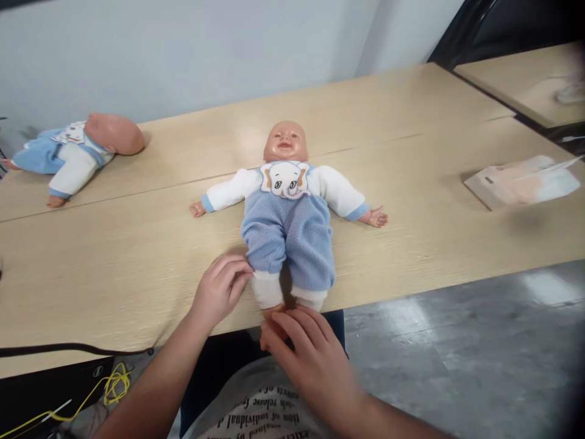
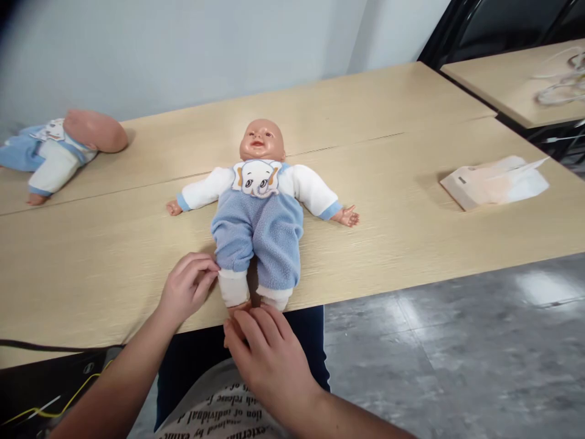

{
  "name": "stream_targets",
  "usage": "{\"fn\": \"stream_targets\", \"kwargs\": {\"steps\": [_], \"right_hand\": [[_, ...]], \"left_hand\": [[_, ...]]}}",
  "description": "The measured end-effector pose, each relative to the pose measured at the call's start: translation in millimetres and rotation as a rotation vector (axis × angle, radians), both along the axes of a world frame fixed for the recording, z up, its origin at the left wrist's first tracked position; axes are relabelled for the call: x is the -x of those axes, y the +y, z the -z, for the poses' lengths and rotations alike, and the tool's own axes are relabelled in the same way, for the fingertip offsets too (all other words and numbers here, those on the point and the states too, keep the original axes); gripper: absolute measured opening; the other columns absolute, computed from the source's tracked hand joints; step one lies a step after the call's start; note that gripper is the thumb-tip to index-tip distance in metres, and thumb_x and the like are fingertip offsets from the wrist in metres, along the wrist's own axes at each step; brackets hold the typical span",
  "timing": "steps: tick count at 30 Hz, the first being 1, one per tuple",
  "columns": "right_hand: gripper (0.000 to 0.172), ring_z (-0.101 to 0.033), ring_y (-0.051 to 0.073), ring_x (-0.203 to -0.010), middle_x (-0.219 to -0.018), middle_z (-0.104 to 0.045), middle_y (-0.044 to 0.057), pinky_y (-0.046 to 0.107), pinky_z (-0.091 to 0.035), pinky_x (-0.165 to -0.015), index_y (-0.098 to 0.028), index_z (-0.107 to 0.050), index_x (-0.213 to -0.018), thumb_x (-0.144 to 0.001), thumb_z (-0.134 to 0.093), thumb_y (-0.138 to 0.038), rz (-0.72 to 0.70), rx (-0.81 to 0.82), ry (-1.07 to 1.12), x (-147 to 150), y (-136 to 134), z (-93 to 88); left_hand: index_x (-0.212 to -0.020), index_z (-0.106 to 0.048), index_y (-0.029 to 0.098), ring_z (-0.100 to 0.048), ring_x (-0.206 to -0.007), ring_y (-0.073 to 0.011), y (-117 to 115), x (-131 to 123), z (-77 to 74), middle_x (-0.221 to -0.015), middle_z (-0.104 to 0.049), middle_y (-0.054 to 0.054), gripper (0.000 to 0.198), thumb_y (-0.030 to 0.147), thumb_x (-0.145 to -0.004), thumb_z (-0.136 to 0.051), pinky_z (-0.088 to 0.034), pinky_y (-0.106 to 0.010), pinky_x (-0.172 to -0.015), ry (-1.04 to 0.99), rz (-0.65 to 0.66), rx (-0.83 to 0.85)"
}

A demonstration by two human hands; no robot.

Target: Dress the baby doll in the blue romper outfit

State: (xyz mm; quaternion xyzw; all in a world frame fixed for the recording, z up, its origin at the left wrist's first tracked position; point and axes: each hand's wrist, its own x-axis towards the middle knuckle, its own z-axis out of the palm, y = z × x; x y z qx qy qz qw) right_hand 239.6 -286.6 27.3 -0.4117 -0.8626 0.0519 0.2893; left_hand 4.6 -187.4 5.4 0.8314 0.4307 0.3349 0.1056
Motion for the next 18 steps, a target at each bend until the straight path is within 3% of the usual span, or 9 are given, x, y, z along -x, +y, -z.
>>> {"fn": "stream_targets", "kwargs": {"steps": [5, 11, 15, 18], "right_hand": [[0.008, -0.063, 0.024, -0.092, -0.104, -0.073, 0.006, 0.044, -0.053, -0.086, -0.017, -0.071, -0.103, -0.099, -0.065, -0.020, -0.031, -0.032, -0.021, 6.6, 18.7, 5.5], [0.018, -0.061, 0.023, -0.094, -0.112, -0.071, 0.007, 0.043, -0.051, -0.083, -0.015, -0.070, -0.113, -0.101, -0.063, -0.027, -0.085, -0.064, -0.115, 11.8, 26.8, 6.6], [0.015, -0.061, 0.022, -0.098, -0.109, -0.070, 0.005, 0.041, -0.051, -0.086, -0.017, -0.071, -0.109, -0.106, -0.063, -0.030, -0.135, -0.118, -0.170, 12.7, 30.4, 5.8], [0.015, -0.060, 0.022, -0.093, -0.103, -0.068, 0.005, 0.040, -0.051, -0.077, -0.016, -0.071, -0.108, -0.106, -0.061, -0.026, -0.158, -0.136, -0.220, 11.9, 32.1, 3.1]], "left_hand": [[-0.105, -0.059, 0.021, -0.061, -0.097, -0.0185, 0.0, 2.4, -7.6, -0.102, -0.067, -0.004, 0.010, 0.011, -0.103, -0.059, -0.051, -0.032, -0.087, 0.068, 0.054, -0.009], [-0.102, -0.060, 0.021, -0.062, -0.091, -0.0189, -14.6, 2.3, -19.3, -0.098, -0.069, -0.003, 0.009, 0.013, -0.104, -0.057, -0.050, -0.032, -0.084, 0.165, 0.146, 0.063], [-0.099, -0.060, 0.021, -0.063, -0.091, -0.0189, -17.4, -1.6, -15.2, -0.097, -0.069, -0.003, 0.009, 0.015, -0.104, -0.057, -0.051, -0.032, -0.084, 0.138, 0.100, 0.074], [-0.099, -0.060, 0.021, -0.064, -0.092, -0.0190, -15.8, -3.0, -12.9, -0.097, -0.069, -0.003, 0.009, 0.015, -0.104, -0.055, -0.052, -0.032, -0.084, 0.081, 0.052, 0.068]]}}
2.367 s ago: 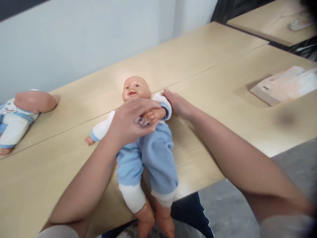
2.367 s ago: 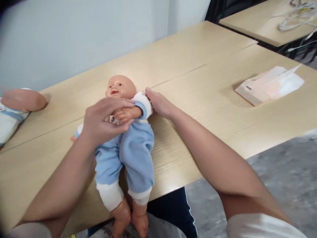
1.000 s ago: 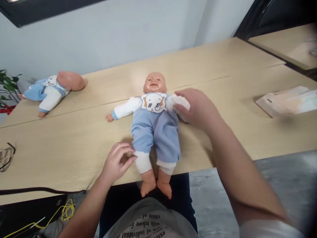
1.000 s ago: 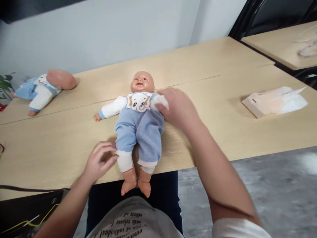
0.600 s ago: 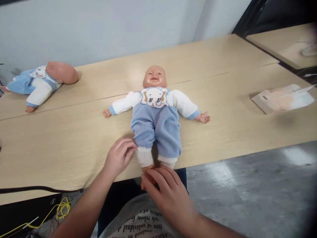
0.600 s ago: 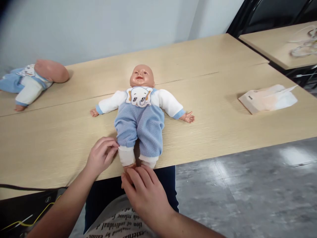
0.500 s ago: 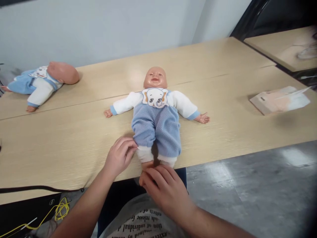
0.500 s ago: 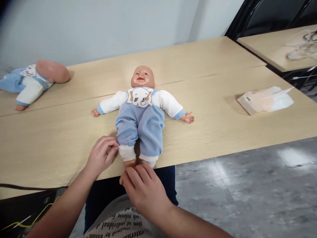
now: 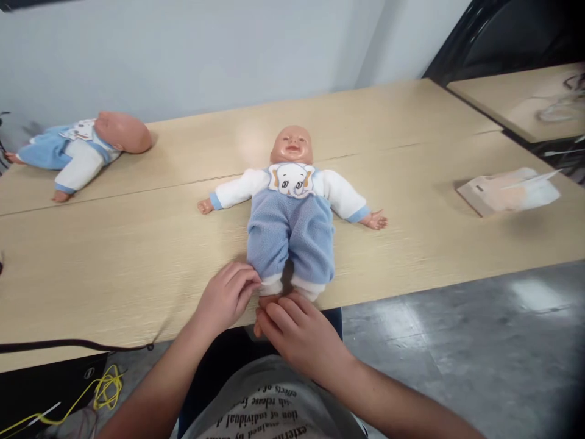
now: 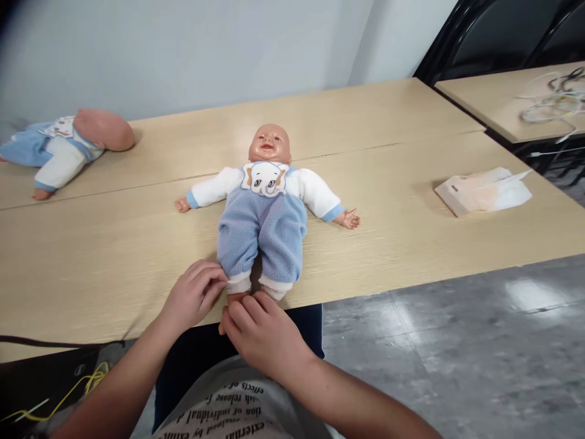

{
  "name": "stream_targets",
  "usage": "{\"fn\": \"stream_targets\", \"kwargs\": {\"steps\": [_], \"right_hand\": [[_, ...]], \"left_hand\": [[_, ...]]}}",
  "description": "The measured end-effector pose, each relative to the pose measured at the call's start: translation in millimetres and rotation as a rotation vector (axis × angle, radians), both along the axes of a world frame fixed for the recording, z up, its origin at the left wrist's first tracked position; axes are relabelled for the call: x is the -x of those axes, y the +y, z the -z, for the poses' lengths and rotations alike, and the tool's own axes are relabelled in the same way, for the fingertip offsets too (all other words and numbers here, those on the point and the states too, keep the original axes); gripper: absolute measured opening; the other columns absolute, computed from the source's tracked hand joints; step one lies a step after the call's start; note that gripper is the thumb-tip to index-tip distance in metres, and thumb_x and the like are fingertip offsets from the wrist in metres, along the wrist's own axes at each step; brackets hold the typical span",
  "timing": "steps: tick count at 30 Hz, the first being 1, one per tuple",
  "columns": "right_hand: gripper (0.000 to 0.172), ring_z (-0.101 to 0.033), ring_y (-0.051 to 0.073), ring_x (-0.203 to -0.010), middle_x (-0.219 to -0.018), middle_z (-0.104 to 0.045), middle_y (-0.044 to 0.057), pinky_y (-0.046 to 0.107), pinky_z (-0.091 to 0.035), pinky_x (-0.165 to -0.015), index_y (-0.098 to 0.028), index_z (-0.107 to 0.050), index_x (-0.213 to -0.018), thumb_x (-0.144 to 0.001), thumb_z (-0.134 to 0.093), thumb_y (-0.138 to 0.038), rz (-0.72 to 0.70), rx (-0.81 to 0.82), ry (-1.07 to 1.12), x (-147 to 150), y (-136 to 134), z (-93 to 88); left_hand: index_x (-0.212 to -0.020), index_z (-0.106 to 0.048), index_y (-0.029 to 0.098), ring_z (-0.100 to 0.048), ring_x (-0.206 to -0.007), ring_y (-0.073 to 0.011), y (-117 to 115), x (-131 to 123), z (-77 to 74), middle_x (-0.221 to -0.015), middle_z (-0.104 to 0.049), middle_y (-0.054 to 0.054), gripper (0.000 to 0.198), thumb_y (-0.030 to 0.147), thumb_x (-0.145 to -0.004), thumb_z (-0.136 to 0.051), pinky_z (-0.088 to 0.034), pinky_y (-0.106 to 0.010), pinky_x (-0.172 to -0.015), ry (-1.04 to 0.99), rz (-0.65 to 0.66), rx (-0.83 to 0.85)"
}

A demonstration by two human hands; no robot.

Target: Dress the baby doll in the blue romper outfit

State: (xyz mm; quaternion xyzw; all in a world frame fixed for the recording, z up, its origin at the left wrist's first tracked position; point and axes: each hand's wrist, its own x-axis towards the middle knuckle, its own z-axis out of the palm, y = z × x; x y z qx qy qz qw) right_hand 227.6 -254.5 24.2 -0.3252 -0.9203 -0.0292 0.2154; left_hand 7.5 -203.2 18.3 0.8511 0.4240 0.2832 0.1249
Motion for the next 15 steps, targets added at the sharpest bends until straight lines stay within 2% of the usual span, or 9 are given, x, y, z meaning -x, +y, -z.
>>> {"fn": "stream_targets", "kwargs": {"steps": [3, 7, 9, 12, 15], "right_hand": [[0.017, -0.058, 0.021, -0.085, -0.097, -0.067, 0.005, 0.038, -0.052, -0.072, -0.014, -0.072, -0.113, -0.106, -0.056, -0.017, -0.009, 0.009, 0.020, -1.4, 0.1, -5.4], [0.027, -0.062, 0.023, -0.095, -0.099, -0.070, 0.007, 0.037, -0.057, -0.084, -0.010, -0.068, -0.129, -0.107, -0.054, -0.016, 0.025, 0.012, 0.127, -2.7, -0.7, -11.7], [0.029, -0.063, 0.023, -0.098, -0.099, -0.071, 0.007, 0.037, -0.058, -0.088, -0.009, -0.066, -0.132, -0.106, -0.055, -0.015, 0.021, 0.012, 0.183, -2.1, -1.8, -11.5], [0.031, -0.065, 0.022, -0.093, -0.092, -0.070, 0.006, 0.035, -0.060, -0.081, -0.008, -0.065, -0.133, -0.103, -0.057, -0.012, 0.021, -0.011, 0.318, 0.8, -5.3, -9.4], [0.031, -0.066, 0.020, -0.086, -0.089, -0.068, 0.007, 0.032, -0.059, -0.073, -0.009, -0.063, -0.133, -0.104, -0.055, -0.015, 0.062, 0.025, 0.521, 5.2, -10.8, -10.7]], "left_hand": [[-0.100, -0.059, 0.021, -0.064, -0.093, -0.0190, -3.4, -0.2, -9.3, -0.098, -0.068, -0.003, 0.010, 0.014, -0.104, -0.054, -0.052, -0.032, -0.083, 0.006, -0.011, 0.033], [-0.098, -0.058, 0.022, -0.062, -0.091, -0.0194, -14.6, 0.4, -33.7, -0.095, -0.067, -0.002, 0.011, 0.014, -0.104, -0.054, -0.049, -0.032, -0.080, 0.082, 0.054, 0.091], [-0.099, -0.058, 0.022, -0.062, -0.090, -0.0186, -17.0, 0.8, -40.9, -0.096, -0.067, -0.001, 0.011, 0.013, -0.104, -0.055, -0.049, -0.031, -0.080, 0.040, 0.059, 0.077], [-0.104, -0.058, 0.023, -0.062, -0.092, -0.0177, -14.4, 1.1, -36.5, -0.098, -0.064, -0.002, 0.009, 0.014, -0.103, -0.057, -0.051, -0.030, -0.082, -0.155, -0.043, 0.000], [-0.105, -0.056, 0.023, -0.062, -0.091, -0.0180, -11.1, -1.2, -18.4, -0.100, -0.062, -0.004, 0.005, 0.018, -0.103, -0.055, -0.053, -0.030, -0.079, -0.315, -0.169, 0.023]]}}
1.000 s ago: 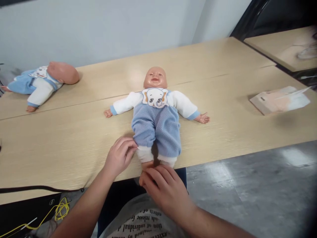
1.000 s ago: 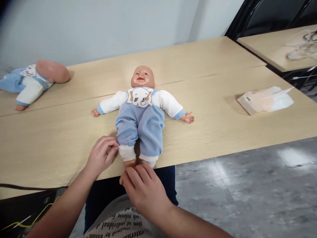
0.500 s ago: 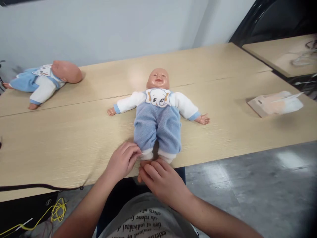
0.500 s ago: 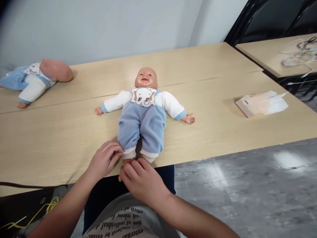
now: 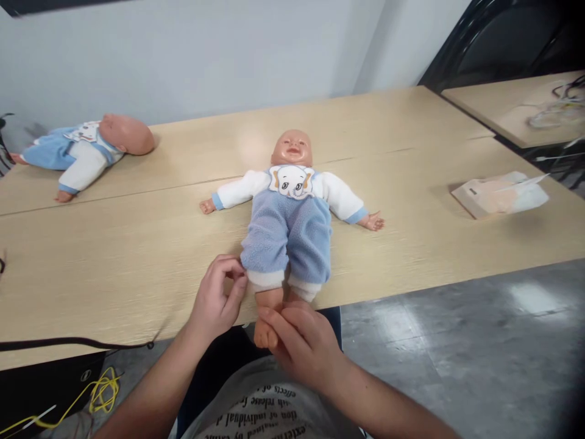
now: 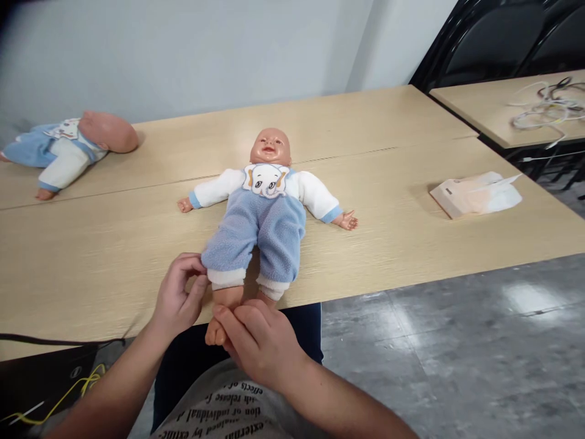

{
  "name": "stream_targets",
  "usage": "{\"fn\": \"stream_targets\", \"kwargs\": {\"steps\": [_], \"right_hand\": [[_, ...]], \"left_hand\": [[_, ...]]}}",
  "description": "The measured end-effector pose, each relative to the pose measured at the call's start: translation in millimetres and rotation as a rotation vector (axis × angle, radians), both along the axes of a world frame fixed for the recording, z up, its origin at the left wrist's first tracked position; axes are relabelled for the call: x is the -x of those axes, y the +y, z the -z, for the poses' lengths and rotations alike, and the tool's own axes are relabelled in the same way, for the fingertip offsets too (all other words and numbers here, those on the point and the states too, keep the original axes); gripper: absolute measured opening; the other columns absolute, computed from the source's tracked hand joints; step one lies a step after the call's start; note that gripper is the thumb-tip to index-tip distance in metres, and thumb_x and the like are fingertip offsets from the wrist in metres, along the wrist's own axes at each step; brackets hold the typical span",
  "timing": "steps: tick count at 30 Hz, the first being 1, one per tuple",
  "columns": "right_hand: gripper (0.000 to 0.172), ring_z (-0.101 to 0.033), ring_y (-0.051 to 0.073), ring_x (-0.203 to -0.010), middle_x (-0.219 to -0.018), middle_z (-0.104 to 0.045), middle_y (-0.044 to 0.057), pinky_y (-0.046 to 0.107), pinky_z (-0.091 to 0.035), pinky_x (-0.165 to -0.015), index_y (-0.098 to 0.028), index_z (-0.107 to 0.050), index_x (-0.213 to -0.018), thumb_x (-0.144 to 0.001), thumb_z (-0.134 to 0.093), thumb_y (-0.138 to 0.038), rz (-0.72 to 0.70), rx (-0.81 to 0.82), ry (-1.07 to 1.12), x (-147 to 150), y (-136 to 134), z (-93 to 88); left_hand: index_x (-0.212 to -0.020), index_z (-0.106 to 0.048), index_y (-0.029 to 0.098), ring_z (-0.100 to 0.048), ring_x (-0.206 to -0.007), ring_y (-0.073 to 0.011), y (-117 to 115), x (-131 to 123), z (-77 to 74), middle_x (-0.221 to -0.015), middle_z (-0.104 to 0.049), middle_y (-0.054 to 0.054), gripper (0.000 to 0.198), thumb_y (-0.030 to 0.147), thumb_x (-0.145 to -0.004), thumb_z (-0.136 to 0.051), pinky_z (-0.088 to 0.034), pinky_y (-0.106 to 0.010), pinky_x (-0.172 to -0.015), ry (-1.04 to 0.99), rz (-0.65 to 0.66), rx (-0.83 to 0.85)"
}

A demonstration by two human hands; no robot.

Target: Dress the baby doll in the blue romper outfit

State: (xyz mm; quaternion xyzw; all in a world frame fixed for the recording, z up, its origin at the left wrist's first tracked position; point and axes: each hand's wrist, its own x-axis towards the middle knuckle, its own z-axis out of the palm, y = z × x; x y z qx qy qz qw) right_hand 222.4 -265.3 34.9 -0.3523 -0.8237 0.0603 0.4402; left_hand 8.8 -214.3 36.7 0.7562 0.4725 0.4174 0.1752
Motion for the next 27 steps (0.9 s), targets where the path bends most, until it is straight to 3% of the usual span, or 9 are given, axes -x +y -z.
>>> {"fn": "stream_targets", "kwargs": {"steps": [3, 6, 10, 14, 20, 24, 27], "right_hand": [[0.032, -0.067, 0.020, -0.088, -0.099, -0.070, 0.010, 0.033, -0.061, -0.075, -0.013, -0.060, -0.135, -0.106, -0.052, -0.024, 0.014, 0.106, 0.145, 4.1, -5.7, -4.4], [0.033, -0.066, 0.020, -0.087, -0.103, -0.069, 0.011, 0.033, -0.062, -0.075, -0.014, -0.058, -0.136, -0.106, -0.053, -0.027, 0.023, 0.152, 0.199, 7.3, -9.9, -5.9], [0.034, -0.065, 0.020, -0.087, -0.100, -0.066, 0.010, 0.033, -0.062, -0.074, -0.015, -0.058, -0.136, -0.105, -0.054, -0.028, 0.029, 0.167, 0.225, 9.4, -12.4, -1.9], [0.036, -0.065, 0.021, -0.087, -0.101, -0.066, 0.009, 0.034, -0.063, -0.074, -0.017, -0.057, -0.138, -0.104, -0.055, -0.027, 0.036, 0.167, 0.234, 8.9, -11.4, -1.2], [0.038, -0.065, 0.021, -0.086, -0.101, -0.067, 0.009, 0.035, -0.063, -0.073, -0.019, -0.055, -0.141, -0.104, -0.056, -0.026, 0.055, 0.189, 0.270, 7.2, -9.9, -4.7], [0.037, -0.066, 0.022, -0.090, -0.105, -0.070, 0.010, 0.036, -0.063, -0.077, -0.017, -0.055, -0.140, -0.104, -0.055, -0.025, -0.011, 0.194, 0.213, 8.4, -10.8, -2.2], [0.030, -0.065, 0.022, -0.086, -0.100, -0.070, 0.009, 0.034, -0.060, -0.072, -0.015, -0.058, -0.133, -0.105, -0.055, -0.023, -0.041, 0.173, 0.141, 9.7, -9.4, -0.8]], "left_hand": [[-0.110, -0.057, 0.023, -0.063, -0.087, -0.0177, -1.1, -5.6, 18.6, -0.102, -0.064, -0.004, 0.011, 0.018, -0.102, -0.052, -0.054, -0.030, -0.074, -0.033, 0.040, 0.115], [-0.111, -0.057, 0.023, -0.064, -0.088, -0.0181, -2.9, -11.6, 26.6, -0.103, -0.066, -0.004, 0.015, 0.015, -0.099, -0.054, -0.054, -0.031, -0.074, -0.054, 0.044, 0.141], [-0.096, -0.054, 0.023, -0.060, -0.079, -0.0161, 0.3, -17.1, 20.1, -0.089, -0.063, -0.001, 0.011, 0.012, -0.098, -0.051, -0.051, -0.029, -0.070, -0.033, -0.020, 0.032], [-0.091, -0.054, 0.022, -0.060, -0.080, -0.0161, 1.2, -20.5, 13.2, -0.089, -0.065, -0.003, 0.017, 0.008, -0.097, -0.048, -0.050, -0.030, -0.070, -0.016, -0.036, -0.068], [-0.091, -0.057, 0.022, -0.056, -0.070, -0.0174, -17.5, -16.8, 21.9, -0.078, -0.063, -0.003, 0.013, 0.010, -0.092, -0.055, -0.047, -0.031, -0.061, 0.025, 0.202, -0.220], [-0.098, -0.059, 0.023, -0.062, -0.081, -0.0201, -23.5, -4.1, 23.6, -0.087, -0.064, -0.005, 0.008, 0.017, -0.098, -0.054, -0.052, -0.035, -0.069, -0.020, 0.084, -0.159], [-0.115, -0.061, 0.023, -0.064, -0.086, -0.0210, -17.2, 4.2, 13.2, -0.093, -0.065, -0.005, 0.015, 0.024, -0.100, -0.058, -0.056, -0.037, -0.076, -0.009, 0.003, -0.182]]}}
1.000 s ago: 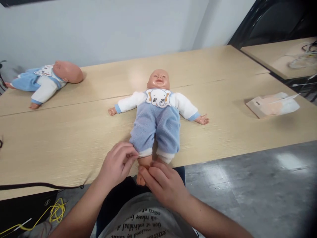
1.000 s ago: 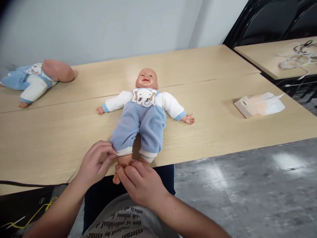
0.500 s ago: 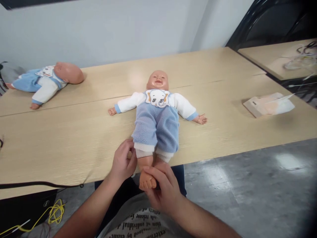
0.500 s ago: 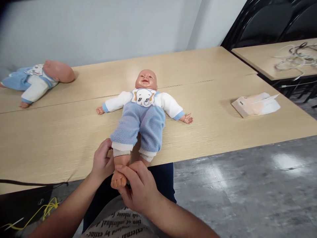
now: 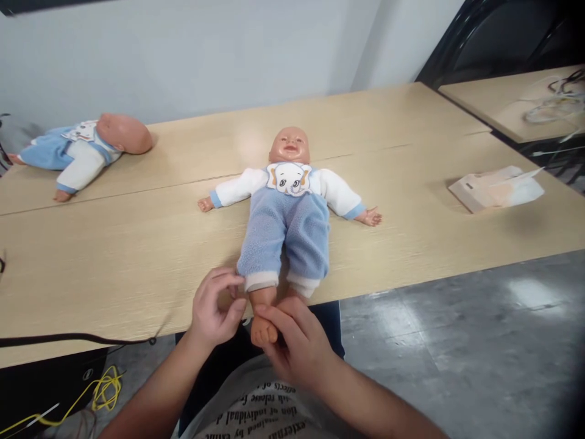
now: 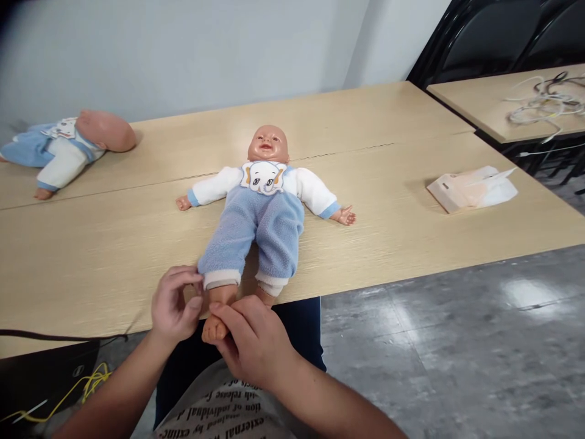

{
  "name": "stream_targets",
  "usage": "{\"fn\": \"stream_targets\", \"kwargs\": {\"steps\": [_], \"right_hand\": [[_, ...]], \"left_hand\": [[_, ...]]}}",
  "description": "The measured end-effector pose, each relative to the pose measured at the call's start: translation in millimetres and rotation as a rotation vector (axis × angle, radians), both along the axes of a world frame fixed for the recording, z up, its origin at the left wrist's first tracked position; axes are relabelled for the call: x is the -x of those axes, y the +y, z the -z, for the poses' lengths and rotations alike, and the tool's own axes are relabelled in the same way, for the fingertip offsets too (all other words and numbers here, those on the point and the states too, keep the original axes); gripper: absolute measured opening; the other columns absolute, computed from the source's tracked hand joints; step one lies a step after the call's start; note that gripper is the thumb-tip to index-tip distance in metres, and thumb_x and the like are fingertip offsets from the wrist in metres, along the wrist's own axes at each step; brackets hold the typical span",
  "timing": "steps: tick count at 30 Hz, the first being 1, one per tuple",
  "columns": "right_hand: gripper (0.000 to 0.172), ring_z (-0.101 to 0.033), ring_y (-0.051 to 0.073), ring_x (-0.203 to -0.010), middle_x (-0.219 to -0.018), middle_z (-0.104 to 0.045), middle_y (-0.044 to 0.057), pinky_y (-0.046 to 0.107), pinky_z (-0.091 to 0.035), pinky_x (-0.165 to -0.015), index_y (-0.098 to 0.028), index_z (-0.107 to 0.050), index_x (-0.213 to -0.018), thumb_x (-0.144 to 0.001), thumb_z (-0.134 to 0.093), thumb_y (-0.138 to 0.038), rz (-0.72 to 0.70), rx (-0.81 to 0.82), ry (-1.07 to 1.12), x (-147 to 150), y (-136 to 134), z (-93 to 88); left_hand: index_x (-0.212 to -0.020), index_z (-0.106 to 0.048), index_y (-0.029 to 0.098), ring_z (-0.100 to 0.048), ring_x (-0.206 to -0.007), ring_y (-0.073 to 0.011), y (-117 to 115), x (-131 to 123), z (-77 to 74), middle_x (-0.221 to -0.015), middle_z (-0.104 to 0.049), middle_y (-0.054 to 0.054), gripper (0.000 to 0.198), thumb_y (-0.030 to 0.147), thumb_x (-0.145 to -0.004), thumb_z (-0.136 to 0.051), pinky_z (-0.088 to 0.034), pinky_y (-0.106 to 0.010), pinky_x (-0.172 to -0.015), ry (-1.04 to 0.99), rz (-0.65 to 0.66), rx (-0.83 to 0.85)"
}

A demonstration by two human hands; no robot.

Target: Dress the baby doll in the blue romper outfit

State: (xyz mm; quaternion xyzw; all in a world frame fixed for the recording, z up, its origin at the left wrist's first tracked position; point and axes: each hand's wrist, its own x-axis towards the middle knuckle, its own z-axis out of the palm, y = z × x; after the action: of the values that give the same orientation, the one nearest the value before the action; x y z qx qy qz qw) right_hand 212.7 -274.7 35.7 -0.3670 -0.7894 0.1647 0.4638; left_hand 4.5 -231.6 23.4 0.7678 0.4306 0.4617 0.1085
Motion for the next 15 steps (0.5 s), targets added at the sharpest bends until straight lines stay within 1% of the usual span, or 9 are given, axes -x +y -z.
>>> {"fn": "stream_targets", "kwargs": {"steps": [1, 3, 5, 7, 9, 11, 13, 15], "right_hand": [[0.028, -0.064, 0.021, -0.085, -0.098, -0.070, 0.009, 0.034, -0.059, -0.070, -0.015, -0.060, -0.131, -0.105, -0.054, -0.023, -0.001, -0.010, -0.028, 0.4, 0.8, 0.2], [0.027, -0.063, 0.021, -0.084, -0.096, -0.070, 0.009, 0.034, -0.057, -0.069, -0.013, -0.061, -0.129, -0.106, -0.052, -0.023, 0.005, -0.027, -0.086, 1.3, 3.0, 1.0], [0.027, -0.063, 0.021, -0.084, -0.096, -0.070, 0.009, 0.034, -0.055, -0.070, -0.013, -0.061, -0.130, -0.107, -0.050, -0.023, 0.017, -0.051, -0.140, 1.9, 5.9, 2.9], [0.027, -0.063, 0.020, -0.082, -0.095, -0.070, 0.008, 0.034, -0.054, -0.071, -0.013, -0.062, -0.129, -0.107, -0.051, -0.021, 0.020, -0.085, -0.185, 1.7, 10.3, 6.1], [0.025, -0.063, 0.019, -0.082, -0.093, -0.070, 0.006, 0.033, -0.053, -0.071, -0.013, -0.063, -0.128, -0.106, -0.053, -0.019, 0.014, -0.111, -0.224, 0.7, 16.3, 10.7], [0.025, -0.062, 0.020, -0.084, -0.094, -0.069, 0.006, 0.033, -0.052, -0.071, -0.013, -0.063, -0.129, -0.106, -0.055, -0.019, -0.002, -0.127, -0.266, -0.3, 23.1, 15.8], [0.026, -0.062, 0.020, -0.086, -0.096, -0.069, 0.006, 0.034, -0.051, -0.073, -0.013, -0.063, -0.130, -0.107, -0.055, -0.021, -0.003, -0.135, -0.316, 0.5, 29.2, 20.5], [0.025, -0.062, 0.021, -0.088, -0.097, -0.068, 0.006, 0.036, -0.052, -0.075, -0.014, -0.064, -0.129, -0.107, -0.056, -0.023, -0.004, -0.132, -0.373, 3.8, 32.9, 23.0]], "left_hand": [[-0.118, -0.062, 0.024, -0.064, -0.087, -0.0203, 3.5, 1.7, -5.4, -0.096, -0.066, -0.005, 0.018, 0.024, -0.100, -0.061, -0.056, -0.037, -0.077, 0.037, 0.001, -0.001], [-0.116, -0.064, 0.025, -0.065, -0.088, -0.0187, 10.8, 3.8, -16.5, -0.102, -0.068, -0.005, 0.019, 0.018, -0.098, -0.065, -0.055, -0.034, -0.079, 0.134, 0.031, 0.007], [-0.110, -0.065, 0.024, -0.065, -0.089, -0.0181, 16.4, 5.1, -24.9, -0.101, -0.069, -0.005, 0.017, 0.013, -0.097, -0.066, -0.054, -0.032, -0.079, 0.202, 0.059, 0.002], [-0.107, -0.064, 0.022, -0.064, -0.089, -0.0180, 18.8, 6.5, -28.3, -0.097, -0.069, -0.004, 0.015, 0.009, -0.099, -0.063, -0.054, -0.032, -0.080, 0.222, 0.083, -0.020], [-0.106, -0.063, 0.021, -0.063, -0.089, -0.0178, 18.5, 8.4, -26.6, -0.096, -0.068, -0.005, 0.016, 0.007, -0.099, -0.059, -0.053, -0.031, -0.080, 0.233, 0.129, -0.042], [-0.106, -0.062, 0.021, -0.062, -0.090, -0.0180, 17.3, 10.5, -21.5, -0.097, -0.068, -0.005, 0.015, 0.007, -0.100, -0.058, -0.053, -0.031, -0.081, 0.258, 0.169, -0.046], [-0.106, -0.062, 0.020, -0.062, -0.092, -0.0187, 17.1, 12.9, -14.8, -0.098, -0.069, -0.006, 0.015, 0.008, -0.100, -0.058, -0.053, -0.032, -0.082, 0.285, 0.146, -0.024], [-0.107, -0.063, 0.021, -0.064, -0.095, -0.0197, 18.2, 15.5, -8.2, -0.100, -0.070, -0.006, 0.013, 0.010, -0.101, -0.059, -0.053, -0.034, -0.084, 0.299, 0.084, 0.019]]}}
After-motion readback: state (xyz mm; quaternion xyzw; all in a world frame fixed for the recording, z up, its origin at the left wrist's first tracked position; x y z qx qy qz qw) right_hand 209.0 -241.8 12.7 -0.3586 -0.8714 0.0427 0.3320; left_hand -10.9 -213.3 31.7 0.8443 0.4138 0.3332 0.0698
